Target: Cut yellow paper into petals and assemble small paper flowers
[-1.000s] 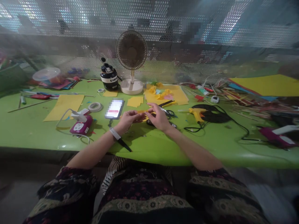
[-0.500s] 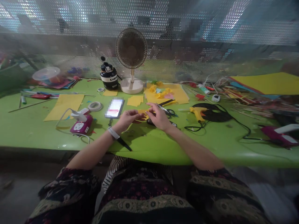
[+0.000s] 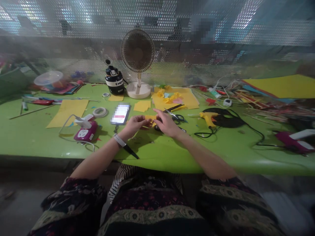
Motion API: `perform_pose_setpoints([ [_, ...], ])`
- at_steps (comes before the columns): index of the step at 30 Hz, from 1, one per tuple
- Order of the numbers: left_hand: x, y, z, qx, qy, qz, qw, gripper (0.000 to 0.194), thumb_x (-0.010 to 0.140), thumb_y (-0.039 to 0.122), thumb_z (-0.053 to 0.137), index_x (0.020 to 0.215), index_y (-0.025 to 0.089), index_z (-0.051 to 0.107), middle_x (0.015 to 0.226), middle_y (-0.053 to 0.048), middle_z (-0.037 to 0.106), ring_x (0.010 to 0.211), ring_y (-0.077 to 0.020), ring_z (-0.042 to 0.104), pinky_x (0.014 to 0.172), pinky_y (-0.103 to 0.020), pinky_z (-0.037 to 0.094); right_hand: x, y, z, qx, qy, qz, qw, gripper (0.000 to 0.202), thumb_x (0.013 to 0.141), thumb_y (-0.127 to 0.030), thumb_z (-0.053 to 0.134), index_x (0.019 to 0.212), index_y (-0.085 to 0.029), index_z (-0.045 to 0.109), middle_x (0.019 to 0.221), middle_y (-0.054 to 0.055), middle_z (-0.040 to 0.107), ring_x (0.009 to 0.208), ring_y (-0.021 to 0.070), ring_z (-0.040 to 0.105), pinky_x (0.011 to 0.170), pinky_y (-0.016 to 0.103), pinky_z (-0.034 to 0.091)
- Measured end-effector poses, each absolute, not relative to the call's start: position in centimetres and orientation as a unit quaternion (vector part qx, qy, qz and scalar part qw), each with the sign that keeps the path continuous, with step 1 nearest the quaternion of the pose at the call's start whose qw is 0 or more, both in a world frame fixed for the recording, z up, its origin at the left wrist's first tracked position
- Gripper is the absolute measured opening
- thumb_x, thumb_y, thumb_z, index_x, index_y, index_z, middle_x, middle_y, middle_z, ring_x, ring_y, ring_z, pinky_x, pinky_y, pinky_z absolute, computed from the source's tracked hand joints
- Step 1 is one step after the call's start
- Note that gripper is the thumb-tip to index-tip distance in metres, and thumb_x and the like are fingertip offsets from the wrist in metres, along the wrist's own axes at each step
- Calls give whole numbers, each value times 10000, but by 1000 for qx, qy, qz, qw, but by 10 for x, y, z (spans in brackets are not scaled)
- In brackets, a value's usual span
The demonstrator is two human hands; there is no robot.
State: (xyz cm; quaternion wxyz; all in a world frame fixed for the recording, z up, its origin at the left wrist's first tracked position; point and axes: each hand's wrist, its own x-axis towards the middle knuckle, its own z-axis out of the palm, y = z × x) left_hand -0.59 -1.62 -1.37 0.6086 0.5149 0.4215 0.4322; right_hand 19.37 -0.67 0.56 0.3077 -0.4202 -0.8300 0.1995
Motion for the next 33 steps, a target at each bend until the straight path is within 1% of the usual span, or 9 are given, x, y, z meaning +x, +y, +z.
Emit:
perform_pose_setpoints([
  [6,-5,-19,-9,527,422,414,611,451,631,472,895,775,120,652,783,-61,746,707,-158,723,687,-290,596,196,-7,5,-419,-827,210,311,511,935,-200,537,1442,-151,511,909,81,651,865,233,584,877,403,475],
  [12,-5,-16,-11,512,428,423,613,455,591,471,915,714,126,646,735,-56,743,672,-154,719,662,-280,590,195,-3,1,-418,-827,173,334,493,918,-209,585,1410,-197,556,903,71,687,905,246,608,968,466,449],
  [15,-7,-15,-12,517,427,422,610,452,602,478,906,728,119,661,751,-63,751,683,-153,723,662,-276,588,196,-3,2,-423,-818,179,345,466,905,-221,607,1370,-203,590,919,76,701,948,261,620,982,473,451],
  [20,-13,-12,-9,511,419,440,608,446,621,463,901,806,111,701,782,-73,760,708,-158,729,679,-282,592,199,-7,9,-441,-792,209,368,438,890,-245,618,1323,-184,609,934,82,707,988,264,639,960,444,485],
  [24,-15,-12,-8,485,410,473,611,433,668,453,879,878,115,710,827,-78,763,741,-152,730,705,-276,593,198,-11,14,-433,-767,244,406,425,883,-280,609,1297,-186,602,927,65,720,923,236,676,916,411,520],
  [27,-12,-15,-8,489,405,461,621,401,723,448,845,919,124,713,898,-84,766,755,-141,726,700,-263,588,196,-14,13,-428,-754,270,419,424,881,-288,593,1289,-170,598,887,53,743,881,221,701,889,385,537],
  [29,-10,-17,-9,489,404,452,627,392,722,442,846,908,123,715,896,-81,762,760,-139,722,695,-253,582,194,-17,12,-425,-751,278,422,418,886,-291,588,1285,-167,603,890,48,761,874,215,714,893,376,542],
  [31,-9,-18,-9,480,400,459,631,380,709,434,856,868,122,707,849,-64,752,746,-131,714,686,-240,574,194,-18,12,-416,-758,275,420,407,891,-303,591,1274,-170,619,898,47,772,860,214,721,890,377,550],
  [33,-11,-17,-9,463,394,473,638,364,704,424,861,826,130,685,798,-39,733,720,-117,702,665,-222,562,196,-17,13,-396,-780,247,418,371,909,-315,575,1248,-184,650,936,58,775,884,221,722,899,392,553],
])
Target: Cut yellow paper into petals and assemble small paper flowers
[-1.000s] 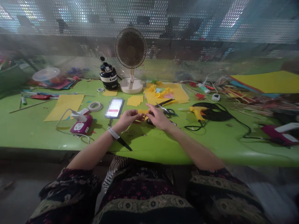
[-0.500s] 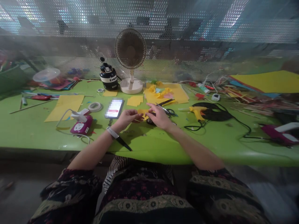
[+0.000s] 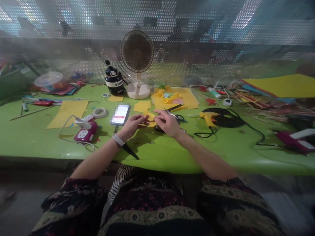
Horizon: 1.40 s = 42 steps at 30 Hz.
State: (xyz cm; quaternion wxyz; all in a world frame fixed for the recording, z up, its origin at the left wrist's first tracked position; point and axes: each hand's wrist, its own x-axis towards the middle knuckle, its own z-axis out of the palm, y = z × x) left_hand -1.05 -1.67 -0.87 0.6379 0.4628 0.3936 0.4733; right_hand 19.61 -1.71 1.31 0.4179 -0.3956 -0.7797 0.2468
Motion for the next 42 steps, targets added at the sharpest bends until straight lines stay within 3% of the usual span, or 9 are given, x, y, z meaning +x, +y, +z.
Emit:
perform_pose_setpoints([
  [5,-15,-12,-8,444,368,447,684,301,732,347,849,807,132,653,761,-27,711,682,-104,678,625,-205,539,206,-8,13,-302,-845,126,422,331,922,-217,551,1205,-256,719,1292,96,674,1206,252,618,1062,465,470],
  [8,-16,-12,-9,441,357,417,710,268,729,297,845,794,122,653,755,-33,708,642,-104,661,614,-221,538,209,-4,10,-273,-864,114,407,289,923,-186,581,1117,-293,767,1369,75,623,1262,249,574,1080,487,452],
  [18,-16,-14,-11,461,352,415,701,337,687,375,881,808,125,689,713,0,665,626,-81,634,612,-202,527,211,1,7,-243,-889,115,372,242,890,-175,679,1007,-349,798,1353,46,651,1323,275,530,1097,576,423],
  [25,-16,-12,-16,478,350,392,704,339,718,412,856,800,122,699,704,1,653,610,-75,625,609,-213,528,212,4,5,-210,-900,94,371,223,918,-208,652,1030,-341,792,1339,54,661,1312,261,543,1086,545,447],
  [30,-13,-14,-17,505,359,406,672,405,661,460,880,740,120,674,672,11,657,562,-69,620,602,-218,538,208,1,5,-233,-898,94,361,178,919,-234,661,996,-330,790,1299,42,680,1293,253,551,1078,534,455],
  [37,-9,-17,-15,512,376,431,641,423,672,478,868,864,128,726,795,-46,742,720,-137,708,672,-252,574,201,-8,4,-273,-856,124,422,88,920,-272,675,929,-259,762,1193,82,718,1173,251,619,1031,495,472],
  [42,-7,-17,-15,505,363,445,644,445,648,502,874,830,127,718,770,-52,741,703,-148,711,705,-290,590,199,-12,6,-296,-841,166,422,121,932,-337,659,908,-250,740,1172,84,716,1109,248,643,993,482,488],
])
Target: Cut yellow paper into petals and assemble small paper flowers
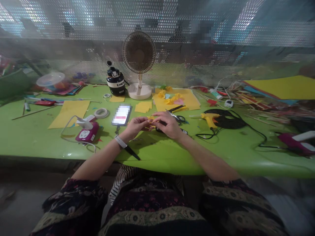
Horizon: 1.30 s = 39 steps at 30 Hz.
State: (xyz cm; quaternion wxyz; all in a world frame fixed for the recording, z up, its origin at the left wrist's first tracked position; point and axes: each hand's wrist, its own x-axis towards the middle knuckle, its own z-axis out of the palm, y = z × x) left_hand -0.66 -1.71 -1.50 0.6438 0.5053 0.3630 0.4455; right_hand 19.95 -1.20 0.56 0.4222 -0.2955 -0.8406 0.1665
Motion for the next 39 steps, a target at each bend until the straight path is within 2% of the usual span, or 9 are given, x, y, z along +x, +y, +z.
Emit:
perform_pose_setpoints([
  [5,-6,-19,-13,500,366,427,659,420,661,469,879,827,121,712,738,-42,735,663,-135,705,732,-303,598,198,-12,7,-281,-844,187,417,152,926,-372,661,870,-251,734,1165,88,716,1116,251,642,999,484,481],
  [12,-5,-24,-11,513,326,431,667,371,740,418,833,969,137,754,908,-92,779,840,-194,749,809,-334,602,195,-15,7,-345,-780,246,461,326,908,-534,636,843,-216,671,1003,86,748,951,226,697,909,407,537],
  [17,-5,-24,-10,499,311,438,680,338,704,346,843,955,131,771,931,-111,783,904,-241,754,851,-373,598,194,-15,6,-352,-776,246,461,290,907,-490,639,840,-209,661,992,84,753,925,222,702,880,385,547],
  [23,-3,-25,-11,520,316,432,665,294,719,312,839,954,145,782,922,-97,787,895,-198,749,855,-336,593,194,-16,4,-367,-770,269,447,256,885,-459,674,889,-203,679,866,42,740,798,191,692,785,337,551],
  [33,-3,-24,-12,510,330,440,662,297,704,301,850,942,136,782,908,-96,791,867,-207,755,874,-357,590,196,-14,5,-349,-782,265,444,246,886,-449,680,845,-206,695,889,52,754,830,205,701,822,360,551],
  [39,-6,-21,-15,450,307,465,698,317,673,347,873,866,116,774,864,-104,786,824,-229,763,789,-342,609,197,-12,8,-323,-793,250,453,291,885,-504,670,825,-220,695,955,65,758,901,218,703,885,388,541],
])
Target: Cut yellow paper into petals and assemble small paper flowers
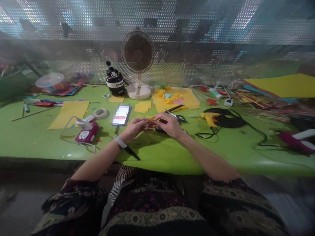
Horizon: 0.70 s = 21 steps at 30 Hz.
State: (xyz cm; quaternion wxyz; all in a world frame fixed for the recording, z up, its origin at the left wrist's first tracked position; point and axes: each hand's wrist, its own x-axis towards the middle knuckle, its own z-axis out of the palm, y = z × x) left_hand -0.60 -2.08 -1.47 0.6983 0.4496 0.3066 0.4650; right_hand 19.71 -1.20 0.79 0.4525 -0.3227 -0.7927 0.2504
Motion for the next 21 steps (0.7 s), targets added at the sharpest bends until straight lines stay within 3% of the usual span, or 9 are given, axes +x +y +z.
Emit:
perform_pose_setpoints([
  [9,-5,-20,-15,508,336,440,660,407,665,379,889,970,132,779,889,-89,790,809,-183,751,845,-349,603,196,-11,5,-319,-792,258,453,284,865,-503,699,808,-224,692,965,69,756,892,222,694,865,394,537],
  [21,-2,-23,-14,528,317,432,659,365,710,374,847,969,124,783,891,-109,792,867,-229,761,872,-377,595,193,-15,4,-345,-772,276,457,319,879,-509,677,827,-194,676,801,49,721,741,189,660,721,331,526],
])
